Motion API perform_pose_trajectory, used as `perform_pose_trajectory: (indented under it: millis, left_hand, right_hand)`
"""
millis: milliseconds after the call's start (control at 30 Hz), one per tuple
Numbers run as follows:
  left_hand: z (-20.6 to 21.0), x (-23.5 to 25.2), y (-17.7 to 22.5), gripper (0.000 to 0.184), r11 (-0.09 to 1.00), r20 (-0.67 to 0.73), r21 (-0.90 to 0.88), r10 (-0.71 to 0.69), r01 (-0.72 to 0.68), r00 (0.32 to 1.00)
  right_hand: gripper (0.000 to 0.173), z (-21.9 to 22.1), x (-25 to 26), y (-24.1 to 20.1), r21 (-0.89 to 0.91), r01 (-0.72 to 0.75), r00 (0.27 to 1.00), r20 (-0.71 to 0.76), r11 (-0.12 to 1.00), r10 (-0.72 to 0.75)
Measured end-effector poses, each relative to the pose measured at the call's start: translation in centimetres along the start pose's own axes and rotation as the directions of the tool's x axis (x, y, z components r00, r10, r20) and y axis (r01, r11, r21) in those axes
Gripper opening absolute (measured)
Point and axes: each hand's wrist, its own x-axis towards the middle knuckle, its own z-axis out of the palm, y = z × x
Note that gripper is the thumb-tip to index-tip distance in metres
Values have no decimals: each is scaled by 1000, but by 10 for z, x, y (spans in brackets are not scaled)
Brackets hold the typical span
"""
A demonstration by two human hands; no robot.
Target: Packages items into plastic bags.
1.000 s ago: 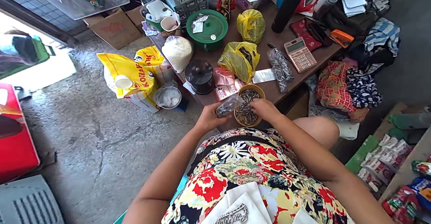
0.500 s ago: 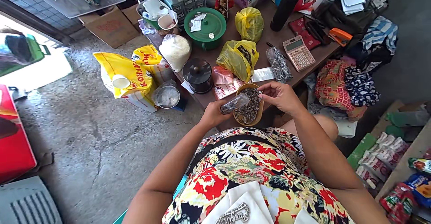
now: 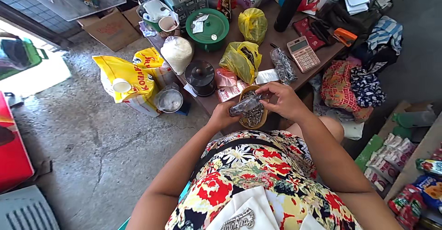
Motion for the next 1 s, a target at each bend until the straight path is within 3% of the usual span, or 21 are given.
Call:
perform_pose_trajectory:
  millis: [333, 467, 633, 733, 800, 867, 933, 1000]
  left_hand:
    - [4, 0, 5, 24, 990, -1, -132, 48, -47, 999]
    - [4, 1, 8, 25, 974, -8, -219, 59, -60, 998]
    - [-3, -5, 21, 26, 817, -71, -577, -42, -7, 997]
    - [-8, -7, 22, 28, 805, -60, -591, 7, -42, 998]
    - [-9, -8, 25, 29, 826, -21, -563, 25, -32, 999]
    - [-9, -7, 27, 29, 838, -16, -544, 23, -28, 1000]
    - [-8, -7, 24, 29, 841, -34, -541, 10, -27, 999]
    - [-8, -9, 20, 30, 854, -46, -519, 5, -28, 999]
  right_hand:
    - [28, -14, 4, -21, 57, 115, 989, 92, 992, -120]
    - [19, -21, 5, -33, 47, 185, 980, 62, 982, -187]
    - [13, -23, 2, -33, -32, 195, 976, -94, 980, -197]
    - [11, -9, 0, -10, -161, 46, 995, -75, 986, -59]
    - [11, 15, 0, 16, -260, -122, 986, 77, 958, 146]
    - [18, 43, 1, 44, -370, -207, 903, 283, 906, 323]
    - [33, 68, -1, 66, -474, -161, 832, 407, 866, 378]
    - [41, 83, -4, 79, -545, -79, 804, 460, 835, 376]
